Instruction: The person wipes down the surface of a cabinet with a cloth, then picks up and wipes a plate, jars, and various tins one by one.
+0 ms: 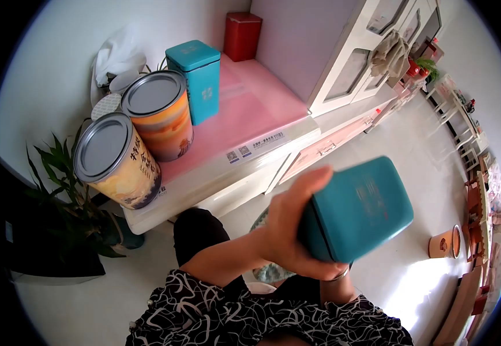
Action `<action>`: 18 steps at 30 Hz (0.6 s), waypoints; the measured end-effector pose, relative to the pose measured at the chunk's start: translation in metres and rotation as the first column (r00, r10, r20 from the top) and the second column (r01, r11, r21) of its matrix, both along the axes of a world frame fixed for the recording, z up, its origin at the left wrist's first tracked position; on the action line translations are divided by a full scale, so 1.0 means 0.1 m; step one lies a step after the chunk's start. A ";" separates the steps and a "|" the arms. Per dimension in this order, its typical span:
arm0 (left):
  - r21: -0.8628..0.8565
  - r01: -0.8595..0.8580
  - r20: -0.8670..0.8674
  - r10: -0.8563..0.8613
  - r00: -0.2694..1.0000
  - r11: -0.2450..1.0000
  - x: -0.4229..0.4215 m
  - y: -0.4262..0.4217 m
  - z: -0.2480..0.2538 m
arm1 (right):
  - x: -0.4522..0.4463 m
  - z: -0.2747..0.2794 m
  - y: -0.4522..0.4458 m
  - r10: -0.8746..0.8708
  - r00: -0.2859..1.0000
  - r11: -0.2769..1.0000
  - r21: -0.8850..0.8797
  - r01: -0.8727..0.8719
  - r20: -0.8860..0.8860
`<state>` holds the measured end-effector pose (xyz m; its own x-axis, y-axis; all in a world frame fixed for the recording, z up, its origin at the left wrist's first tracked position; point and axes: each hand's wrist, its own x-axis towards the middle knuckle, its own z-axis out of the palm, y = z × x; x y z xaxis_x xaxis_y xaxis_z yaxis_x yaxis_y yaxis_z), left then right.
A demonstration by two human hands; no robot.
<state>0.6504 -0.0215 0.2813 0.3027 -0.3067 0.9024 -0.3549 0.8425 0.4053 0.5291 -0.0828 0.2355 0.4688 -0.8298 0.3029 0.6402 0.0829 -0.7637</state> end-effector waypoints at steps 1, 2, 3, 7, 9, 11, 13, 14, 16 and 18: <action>-0.062 0.005 0.037 -0.002 0.999 0.998 -0.03 -0.08 -0.03 | 0.00 -0.01 0.01 -0.001 1.000 1.000 0.015 0.001 -0.005; -0.124 0.013 0.075 -0.003 0.997 0.992 -0.07 -0.16 -0.06 | 0.01 -0.03 0.00 -0.003 1.000 1.000 0.020 0.004 -0.010; -0.136 0.041 0.115 -0.025 0.993 0.990 -0.10 -0.20 -0.10 | 0.00 -0.05 0.00 -0.003 1.000 1.000 0.027 0.004 -0.013; -0.114 -0.106 -0.016 0.104 0.994 0.988 -0.19 -0.29 -0.19 | 0.01 -0.11 0.01 0.005 1.000 0.998 0.067 -0.004 -0.018; -0.128 -0.059 -0.047 0.054 0.997 0.990 -0.19 -0.29 -0.16 | 0.02 -0.14 0.00 0.010 1.000 0.996 0.086 -0.009 -0.009; -0.170 -0.079 -0.030 0.075 0.997 0.982 -0.17 -0.28 -0.12 | 0.02 -0.16 0.00 0.015 1.000 0.994 0.105 -0.015 -0.001; -0.205 -0.115 -0.004 0.116 0.993 0.972 -0.13 -0.26 -0.08 | 0.02 -0.17 0.00 0.015 1.000 0.992 0.123 -0.016 0.007; -0.188 -0.098 0.046 0.109 0.993 0.977 -0.08 -0.25 -0.04 | 0.03 -0.18 -0.01 0.017 1.000 0.991 0.130 -0.018 0.010; -0.129 -0.154 0.125 0.170 0.978 0.980 0.04 -0.20 0.00 | 0.00 -0.20 -0.04 0.015 1.000 0.990 0.143 -0.017 0.019; -0.109 -0.252 0.137 0.266 0.954 0.961 0.14 -0.20 -0.10 | -0.05 -0.23 -0.09 0.009 0.999 0.989 0.147 -0.013 0.031</action>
